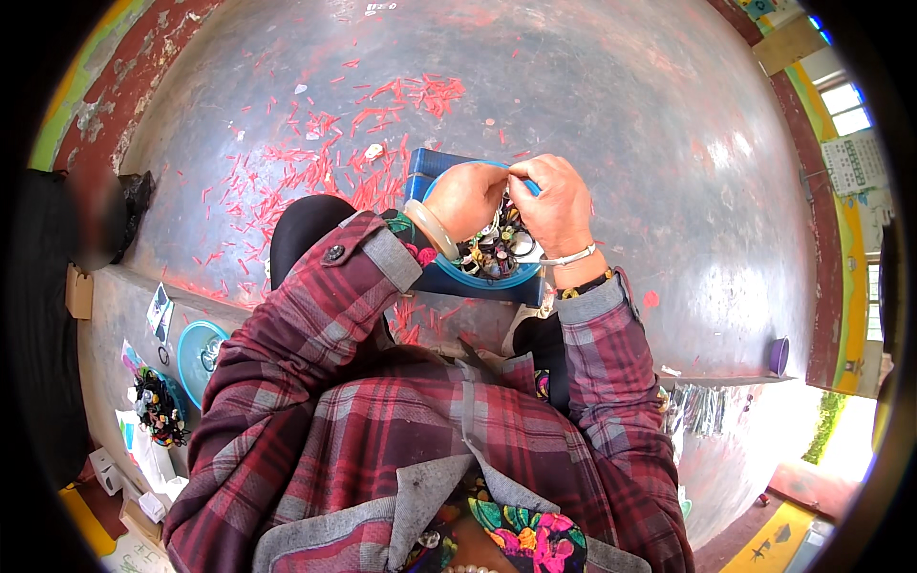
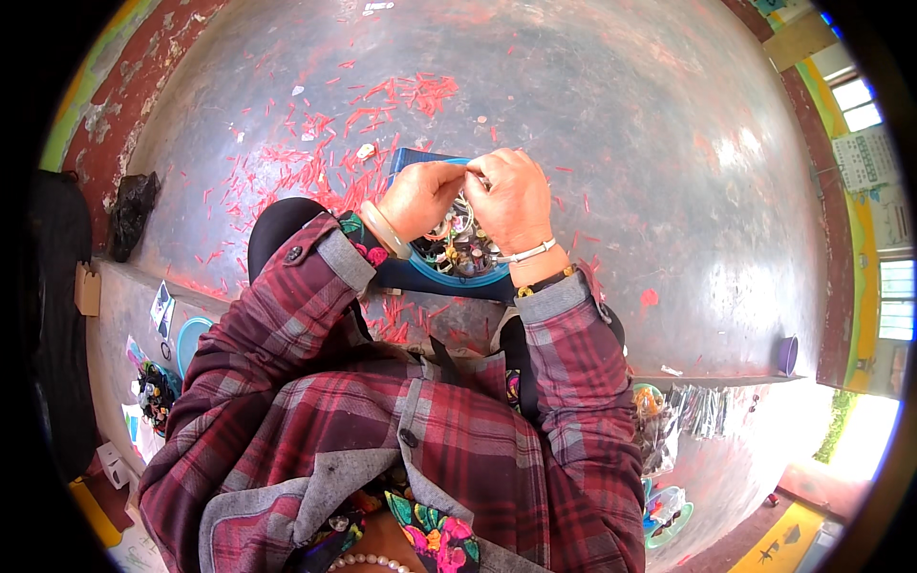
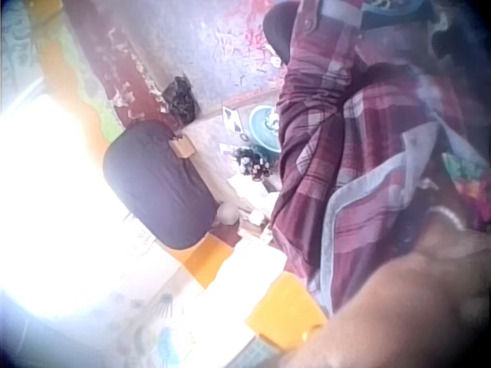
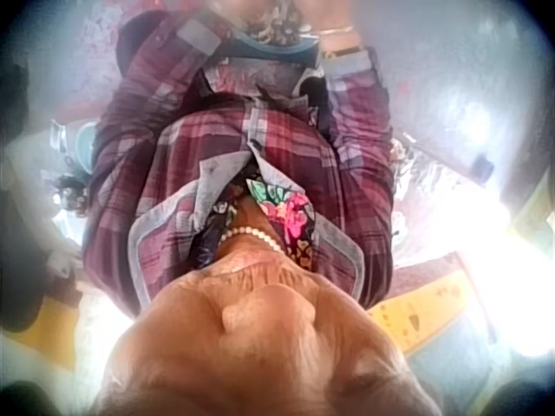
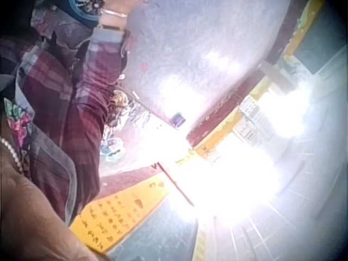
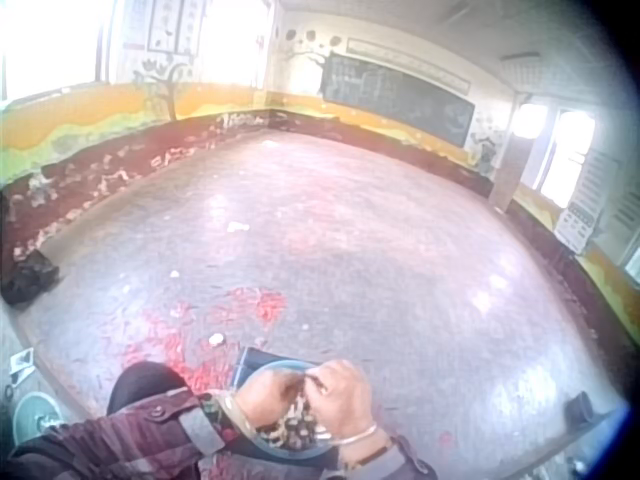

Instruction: The person sits on the floor and repeatedly picks up small keychains from a blue bowl, places each one into a clear plastic bag, and folds the bag's top edge to close it. The person handles the items one at a time, using both hands to manipulate the bags and keychains.

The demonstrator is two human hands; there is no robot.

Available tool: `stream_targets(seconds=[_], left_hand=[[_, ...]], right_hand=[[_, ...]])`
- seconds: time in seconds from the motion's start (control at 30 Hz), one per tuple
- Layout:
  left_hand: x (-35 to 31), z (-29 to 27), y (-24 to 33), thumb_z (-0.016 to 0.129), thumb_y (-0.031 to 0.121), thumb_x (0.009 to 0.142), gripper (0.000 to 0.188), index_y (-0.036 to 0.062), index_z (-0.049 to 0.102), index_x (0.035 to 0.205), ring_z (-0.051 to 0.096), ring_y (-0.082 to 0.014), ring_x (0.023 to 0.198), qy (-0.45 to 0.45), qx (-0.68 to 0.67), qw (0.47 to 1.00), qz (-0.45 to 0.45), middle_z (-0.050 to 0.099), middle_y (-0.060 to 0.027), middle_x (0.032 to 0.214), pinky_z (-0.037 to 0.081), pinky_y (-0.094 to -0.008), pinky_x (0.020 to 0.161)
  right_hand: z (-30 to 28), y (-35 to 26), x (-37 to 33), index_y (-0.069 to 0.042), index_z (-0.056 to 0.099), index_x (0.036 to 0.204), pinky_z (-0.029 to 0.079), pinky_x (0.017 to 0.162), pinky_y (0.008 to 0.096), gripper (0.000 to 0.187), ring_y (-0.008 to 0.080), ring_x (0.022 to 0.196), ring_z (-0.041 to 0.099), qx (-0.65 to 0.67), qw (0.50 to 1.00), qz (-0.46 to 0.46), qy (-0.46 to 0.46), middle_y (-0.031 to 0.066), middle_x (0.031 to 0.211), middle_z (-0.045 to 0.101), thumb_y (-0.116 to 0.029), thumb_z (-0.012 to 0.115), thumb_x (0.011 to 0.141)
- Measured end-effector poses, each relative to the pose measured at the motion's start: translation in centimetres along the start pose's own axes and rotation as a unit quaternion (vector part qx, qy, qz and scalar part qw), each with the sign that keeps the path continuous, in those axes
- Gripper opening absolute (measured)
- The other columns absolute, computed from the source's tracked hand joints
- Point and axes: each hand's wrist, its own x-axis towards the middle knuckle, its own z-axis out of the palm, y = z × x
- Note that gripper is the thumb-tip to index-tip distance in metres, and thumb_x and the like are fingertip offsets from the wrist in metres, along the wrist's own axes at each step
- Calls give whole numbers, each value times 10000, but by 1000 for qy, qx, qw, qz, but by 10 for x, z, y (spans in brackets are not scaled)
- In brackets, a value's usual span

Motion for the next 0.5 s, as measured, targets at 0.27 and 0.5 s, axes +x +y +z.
stream_targets(seconds=[0.27, 0.5], left_hand=[[-1, -1, 0, 539, 43, 796, 185, -28, 606, 952, 609, -356, 769, -9, 8, 1000, 10, 601, -235, 828, 474, -351, 648], [1, 1, -1, 519, 116, 817, 205, -9, 622, 942, 592, -372, 758, 10, -52, 997, -47, 592, -243, 812, 464, -377, 649]], right_hand=[[-1, 1, -1, -71, 617, 714, 446, 636, 349, 50, 249, 712, 560, 10, 999, 32, -21, 60, 712, 598, -89, 625, 668], [-4, 6, -1, -55, 635, 775, 470, 681, 322, 106, 240, 758, 602, 168, 973, 146, -60, 91, 792, 634, -85, 627, 674]])
